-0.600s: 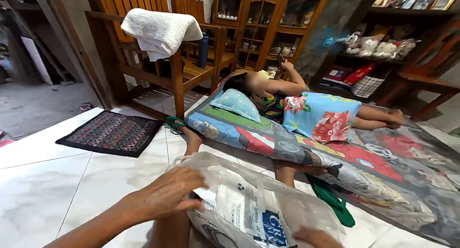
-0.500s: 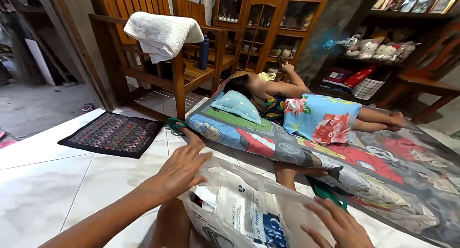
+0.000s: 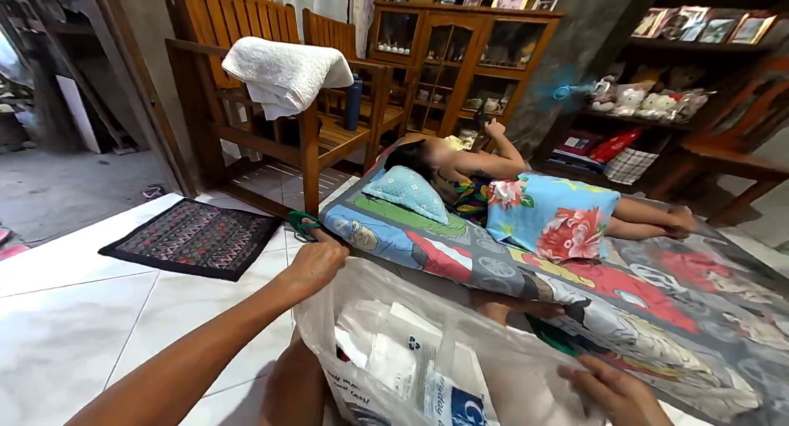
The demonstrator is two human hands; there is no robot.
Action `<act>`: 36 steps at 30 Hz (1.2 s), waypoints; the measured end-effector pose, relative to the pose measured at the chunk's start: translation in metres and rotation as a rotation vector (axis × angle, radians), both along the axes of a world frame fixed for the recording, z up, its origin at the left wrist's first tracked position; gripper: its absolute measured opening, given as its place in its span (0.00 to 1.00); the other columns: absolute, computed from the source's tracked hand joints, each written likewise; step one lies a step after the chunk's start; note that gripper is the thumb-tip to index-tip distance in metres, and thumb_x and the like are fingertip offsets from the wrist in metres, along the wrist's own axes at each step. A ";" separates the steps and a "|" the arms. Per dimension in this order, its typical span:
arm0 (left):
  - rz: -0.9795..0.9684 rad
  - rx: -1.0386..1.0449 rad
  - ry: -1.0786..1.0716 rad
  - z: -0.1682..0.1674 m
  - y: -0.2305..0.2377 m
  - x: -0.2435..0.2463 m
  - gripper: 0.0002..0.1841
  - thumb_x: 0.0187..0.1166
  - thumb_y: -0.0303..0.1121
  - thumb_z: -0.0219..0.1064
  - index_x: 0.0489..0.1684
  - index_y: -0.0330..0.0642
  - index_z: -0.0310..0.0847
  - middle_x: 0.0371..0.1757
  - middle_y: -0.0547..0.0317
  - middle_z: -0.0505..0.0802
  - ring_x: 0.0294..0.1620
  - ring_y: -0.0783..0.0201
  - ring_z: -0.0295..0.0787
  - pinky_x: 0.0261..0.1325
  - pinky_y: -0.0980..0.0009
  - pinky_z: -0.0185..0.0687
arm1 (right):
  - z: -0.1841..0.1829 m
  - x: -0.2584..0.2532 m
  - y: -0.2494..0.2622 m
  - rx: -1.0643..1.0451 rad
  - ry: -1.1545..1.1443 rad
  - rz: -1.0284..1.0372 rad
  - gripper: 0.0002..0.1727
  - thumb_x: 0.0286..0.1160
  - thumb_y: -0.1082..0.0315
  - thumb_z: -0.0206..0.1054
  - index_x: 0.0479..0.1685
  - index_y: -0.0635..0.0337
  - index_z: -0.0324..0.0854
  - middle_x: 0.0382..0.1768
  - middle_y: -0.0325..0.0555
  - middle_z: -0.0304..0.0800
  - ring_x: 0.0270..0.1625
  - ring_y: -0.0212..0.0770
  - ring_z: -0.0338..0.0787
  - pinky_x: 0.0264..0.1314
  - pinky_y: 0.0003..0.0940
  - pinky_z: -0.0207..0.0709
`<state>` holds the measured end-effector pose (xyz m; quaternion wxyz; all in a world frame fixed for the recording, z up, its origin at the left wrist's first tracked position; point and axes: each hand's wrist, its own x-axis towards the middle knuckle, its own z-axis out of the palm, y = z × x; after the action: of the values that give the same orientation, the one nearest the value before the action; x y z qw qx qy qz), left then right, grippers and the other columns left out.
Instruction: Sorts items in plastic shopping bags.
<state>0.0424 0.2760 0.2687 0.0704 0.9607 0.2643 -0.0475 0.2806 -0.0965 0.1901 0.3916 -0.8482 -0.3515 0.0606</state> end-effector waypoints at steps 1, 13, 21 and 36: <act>-0.008 0.001 -0.006 0.006 0.001 0.002 0.18 0.91 0.34 0.54 0.64 0.28 0.81 0.57 0.26 0.89 0.63 0.28 0.85 0.62 0.33 0.75 | 0.007 0.001 0.001 0.032 -0.001 -0.010 0.10 0.76 0.75 0.60 0.39 0.77 0.83 0.25 0.48 0.85 0.27 0.34 0.83 0.37 0.39 0.80; 0.048 -0.110 0.020 -0.017 0.008 0.017 0.26 0.86 0.38 0.64 0.82 0.40 0.71 0.62 0.27 0.88 0.65 0.27 0.84 0.65 0.31 0.72 | -0.003 -0.001 0.013 -0.107 0.093 -0.142 0.21 0.82 0.64 0.66 0.61 0.75 0.82 0.38 0.71 0.89 0.36 0.62 0.89 0.44 0.64 0.79; -0.047 -0.091 -0.044 -0.017 0.010 0.019 0.30 0.87 0.50 0.62 0.82 0.42 0.71 0.62 0.29 0.89 0.64 0.29 0.85 0.66 0.31 0.72 | -0.014 -0.053 -0.003 0.063 0.313 -0.177 0.52 0.72 0.69 0.72 0.93 0.67 0.40 0.47 0.72 0.86 0.34 0.55 0.92 0.37 0.56 0.87; 0.068 -0.231 -0.286 -0.010 0.031 0.029 0.21 0.93 0.37 0.53 0.56 0.23 0.83 0.48 0.27 0.89 0.53 0.33 0.86 0.63 0.37 0.73 | -0.010 -0.002 0.039 0.665 0.286 -0.243 0.10 0.73 0.80 0.55 0.36 0.60 0.82 0.16 0.26 0.87 0.18 0.20 0.85 0.22 0.19 0.81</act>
<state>0.0717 0.3070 0.2584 0.2186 0.9337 0.2766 0.0620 0.2789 -0.0579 0.1800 0.6949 -0.6933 -0.1905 0.0139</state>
